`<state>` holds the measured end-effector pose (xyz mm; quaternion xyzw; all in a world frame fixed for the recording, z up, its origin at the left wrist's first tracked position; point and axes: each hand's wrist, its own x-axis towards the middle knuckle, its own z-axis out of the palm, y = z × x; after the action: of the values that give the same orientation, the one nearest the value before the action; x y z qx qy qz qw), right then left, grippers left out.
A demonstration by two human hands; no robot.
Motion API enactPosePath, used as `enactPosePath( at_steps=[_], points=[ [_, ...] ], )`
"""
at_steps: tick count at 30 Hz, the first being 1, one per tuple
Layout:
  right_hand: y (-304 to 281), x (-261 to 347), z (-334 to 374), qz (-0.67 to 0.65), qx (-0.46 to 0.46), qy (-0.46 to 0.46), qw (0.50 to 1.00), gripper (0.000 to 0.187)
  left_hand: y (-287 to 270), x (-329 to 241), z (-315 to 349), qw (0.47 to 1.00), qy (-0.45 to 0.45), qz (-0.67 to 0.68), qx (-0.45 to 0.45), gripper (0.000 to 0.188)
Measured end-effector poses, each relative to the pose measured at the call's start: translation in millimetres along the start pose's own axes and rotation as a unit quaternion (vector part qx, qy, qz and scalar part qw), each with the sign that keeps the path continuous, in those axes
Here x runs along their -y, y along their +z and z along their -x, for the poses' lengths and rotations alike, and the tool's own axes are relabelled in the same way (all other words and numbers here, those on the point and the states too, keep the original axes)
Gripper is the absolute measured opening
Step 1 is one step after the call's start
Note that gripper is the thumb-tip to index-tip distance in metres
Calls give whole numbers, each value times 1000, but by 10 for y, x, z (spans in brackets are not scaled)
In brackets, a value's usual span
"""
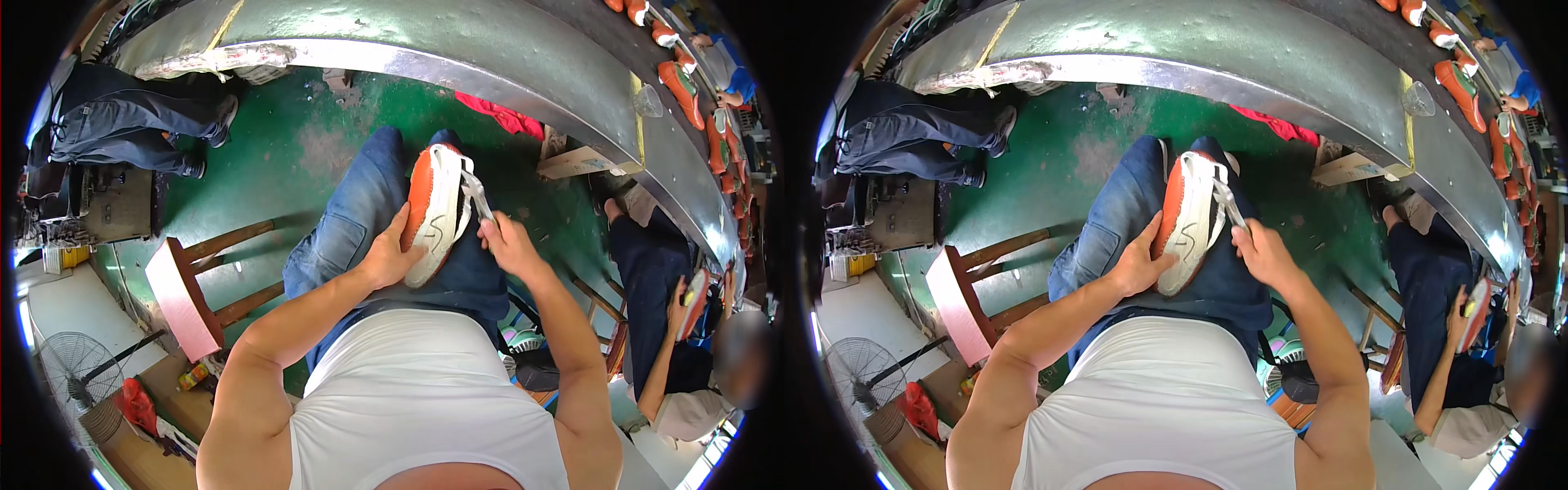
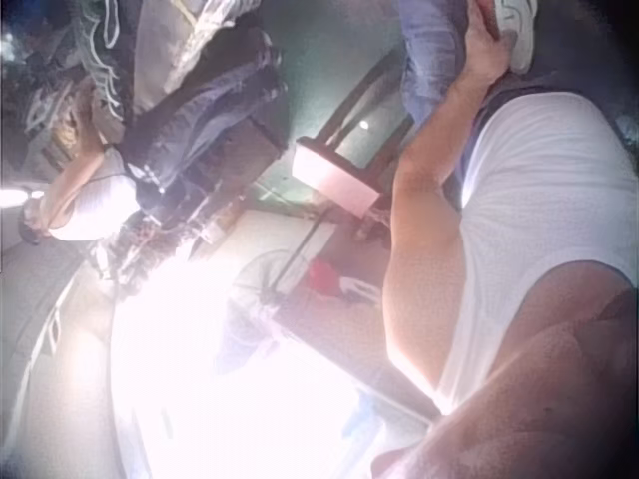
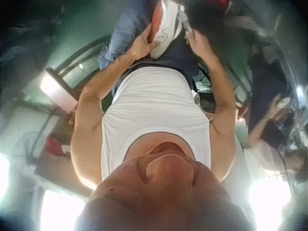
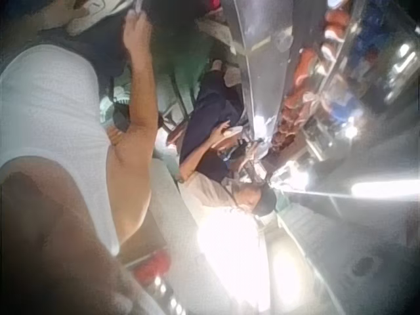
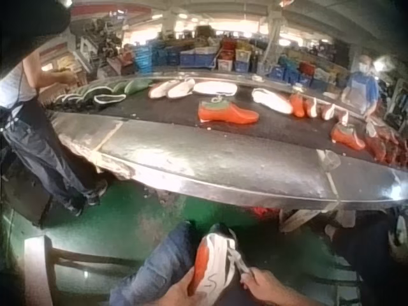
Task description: Trimming and assembling shoe components at a factory workbench using pliers.
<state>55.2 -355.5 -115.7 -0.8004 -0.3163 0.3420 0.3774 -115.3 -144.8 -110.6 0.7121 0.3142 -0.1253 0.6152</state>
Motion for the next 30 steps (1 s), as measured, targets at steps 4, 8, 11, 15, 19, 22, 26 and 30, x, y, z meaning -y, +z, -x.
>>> enactPosePath(
  at_steps=[4,8,11,15,19,22,26,30],
  points=[
    [339,-376,320,-215,-115,60,968,33,-218,-250,10,992,1,-59,116,97],
    [496,-547,548,-304,-156,36,939,32,-640,-877,111,907,240,-342,-44,91],
    [489,-531,638,-296,-182,71,935,30,-799,-1385,218,938,318,-138,-27,73],
    [368,-548,659,-239,-194,49,950,25,-535,-1638,-164,923,377,68,-30,43],
    [92,-251,732,-90,-105,60,989,26,-244,-1318,-920,990,124,-69,17,45],
    [-74,-28,701,-64,-15,54,996,33,-80,-266,-867,963,225,38,145,67],
    [-137,317,703,-13,99,28,995,44,-123,-127,16,971,78,-225,25,38],
    [-144,481,517,41,104,-76,991,48,56,15,140,938,182,-290,-51,31]
  ],
)
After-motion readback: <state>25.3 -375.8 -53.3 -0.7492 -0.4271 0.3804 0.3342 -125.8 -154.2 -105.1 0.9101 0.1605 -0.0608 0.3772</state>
